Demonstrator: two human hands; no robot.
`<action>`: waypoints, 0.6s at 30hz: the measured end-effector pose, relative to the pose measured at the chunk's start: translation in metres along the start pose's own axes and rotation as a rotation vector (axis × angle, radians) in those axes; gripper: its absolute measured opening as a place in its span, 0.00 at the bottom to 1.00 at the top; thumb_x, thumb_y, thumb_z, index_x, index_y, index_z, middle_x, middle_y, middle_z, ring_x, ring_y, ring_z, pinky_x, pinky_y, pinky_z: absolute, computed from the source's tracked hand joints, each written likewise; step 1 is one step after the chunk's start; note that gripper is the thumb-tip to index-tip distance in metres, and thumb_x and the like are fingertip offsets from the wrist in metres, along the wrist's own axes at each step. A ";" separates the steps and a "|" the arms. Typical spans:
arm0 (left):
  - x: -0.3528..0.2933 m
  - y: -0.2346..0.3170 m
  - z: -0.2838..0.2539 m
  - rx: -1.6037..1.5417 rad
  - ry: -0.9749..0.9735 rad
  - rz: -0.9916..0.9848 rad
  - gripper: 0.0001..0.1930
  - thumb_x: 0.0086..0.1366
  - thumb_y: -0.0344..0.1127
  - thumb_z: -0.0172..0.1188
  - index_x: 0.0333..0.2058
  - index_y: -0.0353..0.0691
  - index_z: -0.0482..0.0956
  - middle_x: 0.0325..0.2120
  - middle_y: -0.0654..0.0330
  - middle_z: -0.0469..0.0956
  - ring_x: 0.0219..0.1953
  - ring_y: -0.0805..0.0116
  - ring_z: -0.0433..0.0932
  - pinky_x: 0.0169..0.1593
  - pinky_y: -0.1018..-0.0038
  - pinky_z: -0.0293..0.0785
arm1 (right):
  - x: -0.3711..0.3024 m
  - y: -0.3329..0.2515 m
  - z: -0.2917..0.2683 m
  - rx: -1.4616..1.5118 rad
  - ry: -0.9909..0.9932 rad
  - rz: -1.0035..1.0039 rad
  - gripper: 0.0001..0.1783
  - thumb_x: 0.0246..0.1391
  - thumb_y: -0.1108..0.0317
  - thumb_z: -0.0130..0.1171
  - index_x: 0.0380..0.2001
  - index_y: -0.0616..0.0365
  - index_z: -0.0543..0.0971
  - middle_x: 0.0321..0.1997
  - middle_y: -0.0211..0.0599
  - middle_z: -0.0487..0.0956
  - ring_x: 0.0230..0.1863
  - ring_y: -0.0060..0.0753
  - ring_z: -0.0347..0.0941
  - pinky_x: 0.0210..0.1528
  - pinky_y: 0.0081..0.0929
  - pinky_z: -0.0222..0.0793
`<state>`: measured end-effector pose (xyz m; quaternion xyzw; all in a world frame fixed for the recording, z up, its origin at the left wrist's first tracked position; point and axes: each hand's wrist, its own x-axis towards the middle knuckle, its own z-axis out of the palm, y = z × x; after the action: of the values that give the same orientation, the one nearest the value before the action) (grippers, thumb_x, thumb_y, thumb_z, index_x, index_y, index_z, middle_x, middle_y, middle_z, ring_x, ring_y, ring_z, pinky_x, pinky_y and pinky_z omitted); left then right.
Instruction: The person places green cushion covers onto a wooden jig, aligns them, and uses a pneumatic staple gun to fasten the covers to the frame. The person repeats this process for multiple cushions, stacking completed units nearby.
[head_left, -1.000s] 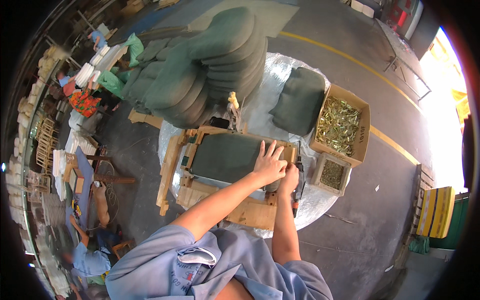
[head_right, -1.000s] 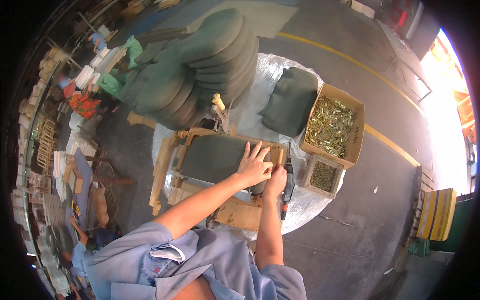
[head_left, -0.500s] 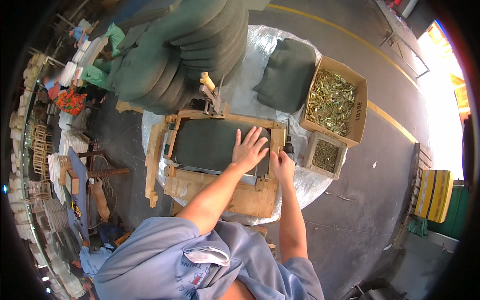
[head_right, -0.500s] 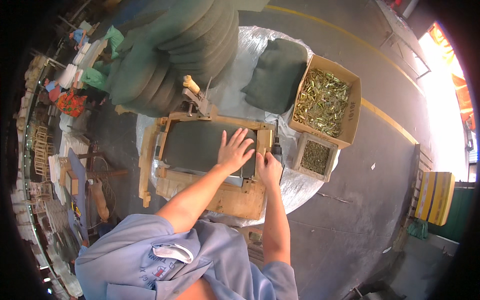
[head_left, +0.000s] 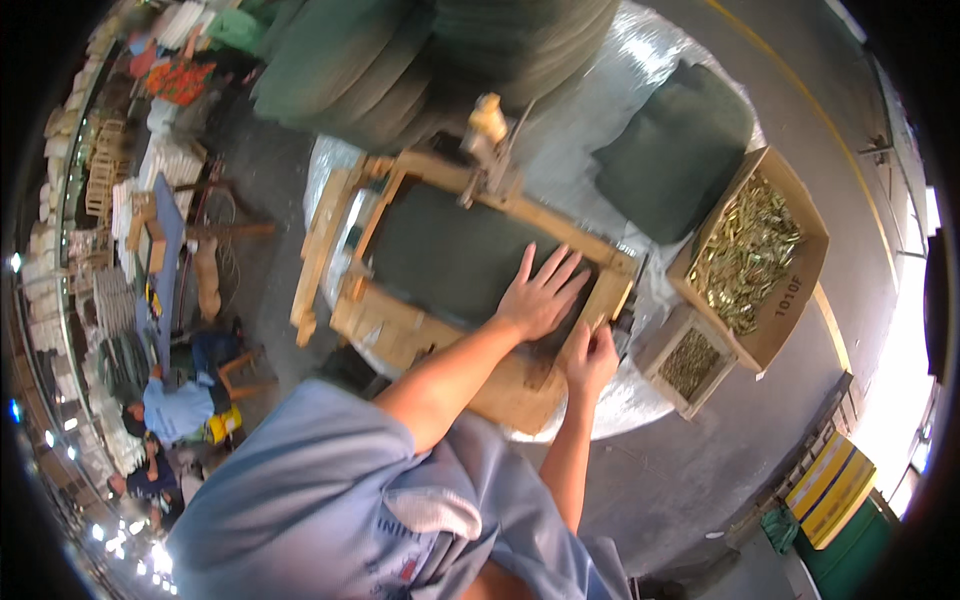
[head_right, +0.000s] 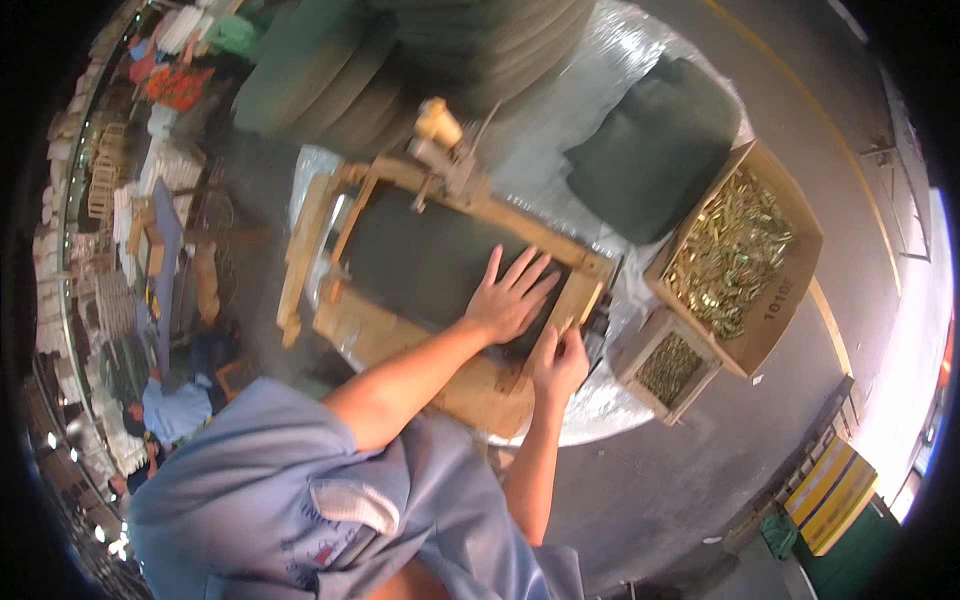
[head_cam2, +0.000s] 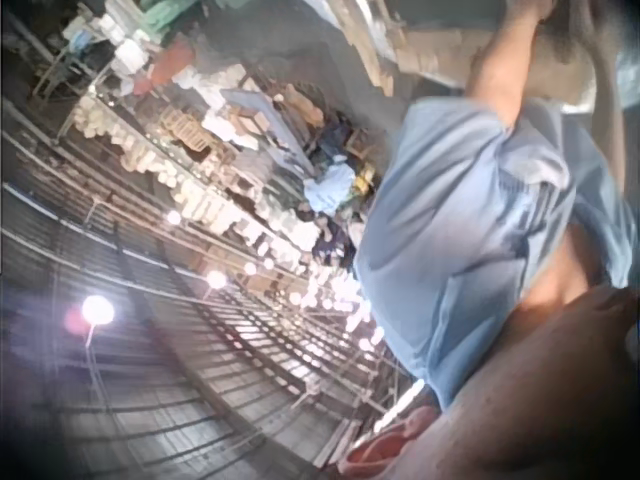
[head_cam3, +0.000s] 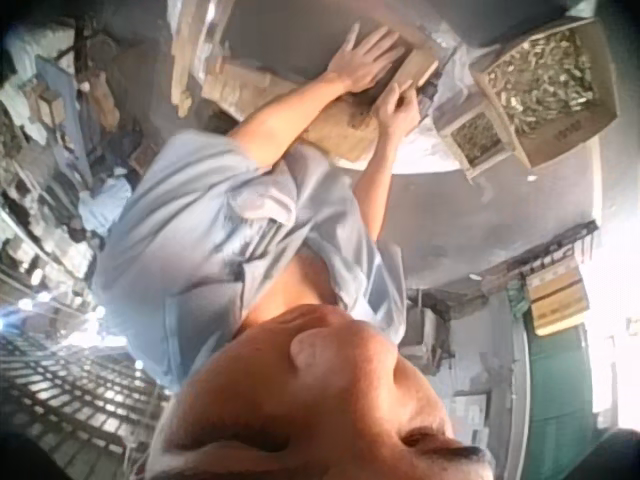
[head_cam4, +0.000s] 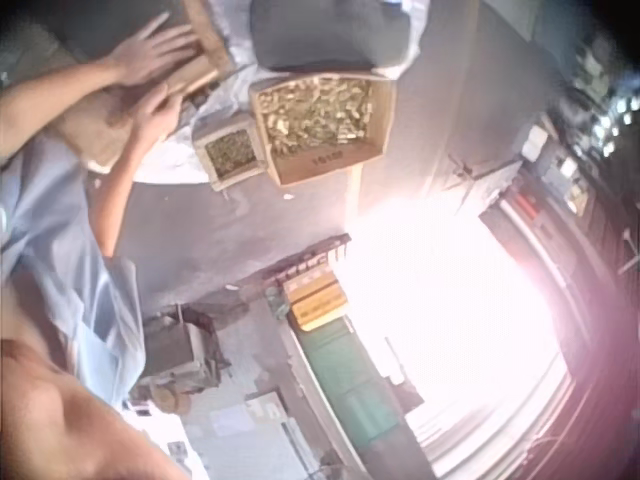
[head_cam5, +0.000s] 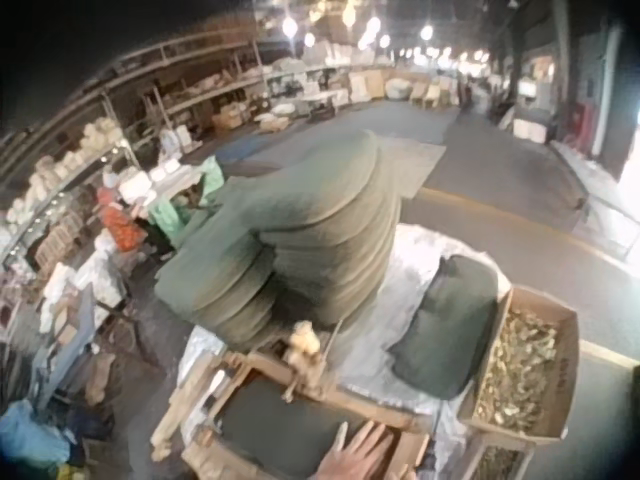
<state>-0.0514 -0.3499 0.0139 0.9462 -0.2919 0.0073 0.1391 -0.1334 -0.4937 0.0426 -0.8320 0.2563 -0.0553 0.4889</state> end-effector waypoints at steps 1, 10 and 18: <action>0.010 -0.003 0.000 0.015 0.008 0.002 0.32 0.72 0.48 0.57 0.73 0.47 0.71 0.78 0.53 0.59 0.83 0.53 0.49 0.78 0.28 0.38 | 0.007 -0.005 0.010 -0.015 0.037 -0.010 0.17 0.66 0.60 0.67 0.30 0.63 0.78 0.21 0.42 0.77 0.20 0.38 0.71 0.27 0.38 0.67; -0.054 -0.067 -0.049 -0.240 0.224 -0.217 0.27 0.73 0.40 0.59 0.67 0.35 0.72 0.70 0.44 0.69 0.73 0.42 0.66 0.75 0.37 0.56 | 0.038 -0.036 0.003 -0.157 -0.042 -0.342 0.08 0.67 0.63 0.65 0.41 0.55 0.84 0.45 0.44 0.83 0.51 0.54 0.77 0.55 0.45 0.71; -0.178 -0.227 -0.062 0.094 0.189 -0.624 0.37 0.77 0.45 0.55 0.73 0.24 0.60 0.74 0.36 0.63 0.75 0.39 0.65 0.77 0.49 0.59 | 0.089 -0.050 0.079 -0.373 0.087 -0.619 0.22 0.70 0.59 0.59 0.63 0.53 0.79 0.66 0.49 0.78 0.71 0.58 0.70 0.73 0.54 0.64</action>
<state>-0.0689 -0.0557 -0.0020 0.9905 0.0271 0.0657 0.1174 -0.0105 -0.4549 0.0293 -0.9419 0.0185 -0.1885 0.2772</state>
